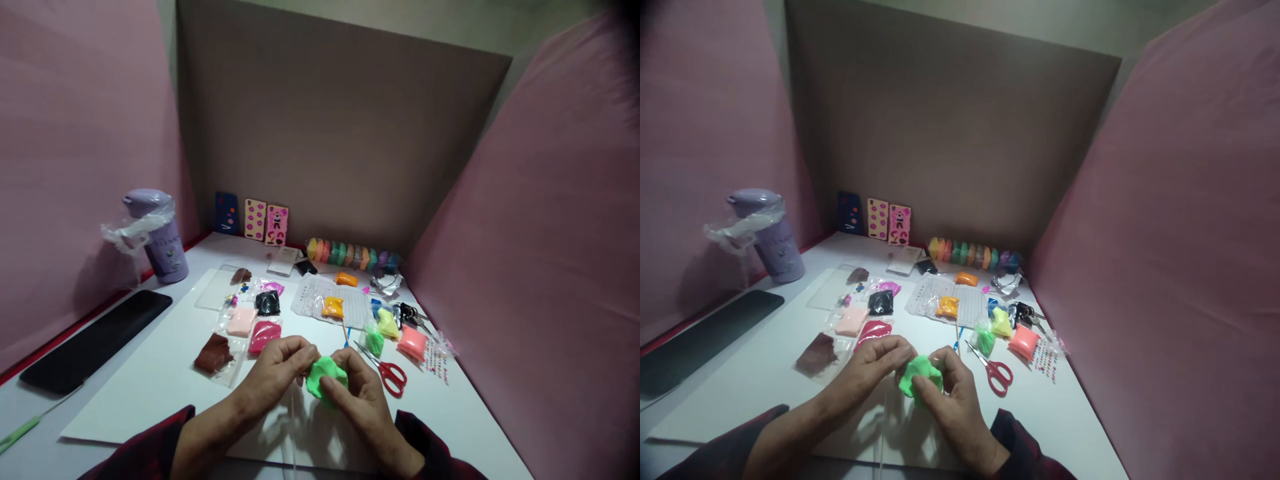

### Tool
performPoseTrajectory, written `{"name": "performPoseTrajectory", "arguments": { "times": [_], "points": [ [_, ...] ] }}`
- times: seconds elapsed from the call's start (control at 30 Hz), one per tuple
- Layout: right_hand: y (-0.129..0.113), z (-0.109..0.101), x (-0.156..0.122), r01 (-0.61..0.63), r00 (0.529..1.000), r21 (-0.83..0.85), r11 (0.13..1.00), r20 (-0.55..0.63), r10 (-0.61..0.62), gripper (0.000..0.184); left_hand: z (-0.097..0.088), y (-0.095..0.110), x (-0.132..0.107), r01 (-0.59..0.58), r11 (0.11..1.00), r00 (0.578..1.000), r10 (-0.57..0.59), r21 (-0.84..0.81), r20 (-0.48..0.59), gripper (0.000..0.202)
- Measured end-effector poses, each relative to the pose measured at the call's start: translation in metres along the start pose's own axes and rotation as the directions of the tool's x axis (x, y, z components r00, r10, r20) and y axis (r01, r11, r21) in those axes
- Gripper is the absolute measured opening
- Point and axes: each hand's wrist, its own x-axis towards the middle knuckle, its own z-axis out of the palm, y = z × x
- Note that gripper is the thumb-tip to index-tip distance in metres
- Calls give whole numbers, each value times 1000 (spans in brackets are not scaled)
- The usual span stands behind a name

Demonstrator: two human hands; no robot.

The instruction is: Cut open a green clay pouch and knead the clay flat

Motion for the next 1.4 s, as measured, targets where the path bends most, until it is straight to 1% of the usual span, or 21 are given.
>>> {"name": "performPoseTrajectory", "arguments": {
  "times": [0.1,0.2,0.4,0.53,0.67,0.73,0.87,1.0,1.17,1.2,1.4],
  "points": [
    [-2,1,-2,2,999,-36,999,32,-1,23,0,-1,1,39,999,999,-39,-34,4,33],
    [-5,2,-2,9,999,-36,999,53,-7,21,-2,-4,2,74,996,997,-74,-52,0,31],
    [-3,2,0,-47,998,72,996,33,44,25,-1,-3,2,131,987,991,-132,-88,-3,30],
    [-2,2,0,-73,997,152,986,30,69,28,1,-2,1,117,984,993,-119,-131,-4,30],
    [-3,2,2,-56,998,207,977,-3,58,29,-2,-9,4,85,978,996,-80,-193,34,41],
    [-3,2,2,-44,999,225,973,-17,49,30,-2,-10,4,75,983,997,-71,-167,34,43],
    [-4,3,3,-56,998,227,972,-22,62,31,-1,-4,1,70,994,998,-70,-81,11,34],
    [-6,4,3,-70,996,222,973,-40,81,31,0,1,-2,51,998,999,-52,-49,-9,29],
    [-6,5,3,-57,997,209,976,-47,69,30,-2,0,-3,2,991,999,5,137,-49,17],
    [-6,5,3,-58,996,211,976,-48,70,30,-2,1,-3,-4,988,998,12,152,-55,16],
    [-6,4,2,-74,995,242,967,-50,88,31,-6,10,0,52,996,998,-49,69,-41,19]
  ]
}}
